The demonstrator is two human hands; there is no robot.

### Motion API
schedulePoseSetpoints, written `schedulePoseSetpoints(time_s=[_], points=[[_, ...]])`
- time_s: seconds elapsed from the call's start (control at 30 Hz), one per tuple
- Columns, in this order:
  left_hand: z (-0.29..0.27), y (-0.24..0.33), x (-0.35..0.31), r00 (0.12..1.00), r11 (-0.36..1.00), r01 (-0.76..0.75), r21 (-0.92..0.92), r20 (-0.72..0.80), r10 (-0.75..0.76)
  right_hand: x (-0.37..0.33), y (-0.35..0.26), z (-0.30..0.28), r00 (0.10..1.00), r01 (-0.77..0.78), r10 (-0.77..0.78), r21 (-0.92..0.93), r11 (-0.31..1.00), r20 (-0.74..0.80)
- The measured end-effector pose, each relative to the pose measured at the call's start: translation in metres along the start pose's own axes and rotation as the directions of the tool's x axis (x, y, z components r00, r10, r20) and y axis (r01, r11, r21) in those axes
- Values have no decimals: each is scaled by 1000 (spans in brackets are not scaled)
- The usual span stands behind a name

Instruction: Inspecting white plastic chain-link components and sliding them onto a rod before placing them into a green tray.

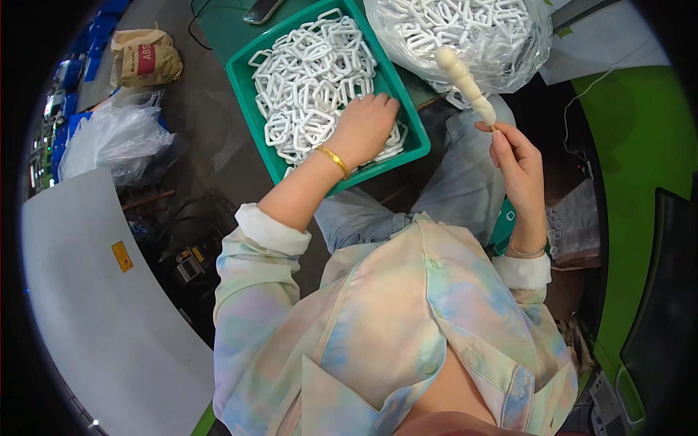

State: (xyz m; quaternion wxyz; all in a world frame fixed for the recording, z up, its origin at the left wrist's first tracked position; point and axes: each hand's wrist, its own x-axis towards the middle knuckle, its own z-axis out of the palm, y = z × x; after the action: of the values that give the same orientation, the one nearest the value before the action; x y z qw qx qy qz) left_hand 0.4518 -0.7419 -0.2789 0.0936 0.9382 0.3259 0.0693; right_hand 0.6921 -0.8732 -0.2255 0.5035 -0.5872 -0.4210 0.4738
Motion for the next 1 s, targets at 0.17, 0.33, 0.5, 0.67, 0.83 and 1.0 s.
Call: schedulePoseSetpoints(time_s=[0.17,0.33,0.5,0.67,0.83,1.0], points=[[14,-4,9,986,994,102,49,124,-108,-4,4,-4,1000,-13,13,5,1000,-8],[10,-7,8,997,998,37,-42,68,-34,-5,5,-6,1000,-30,30,17,999,0],[-34,-8,-1,956,851,225,-475,-61,-287,-8,7,-2,1000,-19,19,-30,999,-2],[-54,16,-16,795,431,150,-890,-151,-588,-7,10,22,1000,-18,19,-38,999,24],[-53,30,-21,716,523,94,-847,-307,-627,-6,-3,71,988,94,-83,-85,992,130],[-52,45,-16,675,577,61,-814,-392,-625,-10,-13,104,961,248,-217,-190,950,171]])
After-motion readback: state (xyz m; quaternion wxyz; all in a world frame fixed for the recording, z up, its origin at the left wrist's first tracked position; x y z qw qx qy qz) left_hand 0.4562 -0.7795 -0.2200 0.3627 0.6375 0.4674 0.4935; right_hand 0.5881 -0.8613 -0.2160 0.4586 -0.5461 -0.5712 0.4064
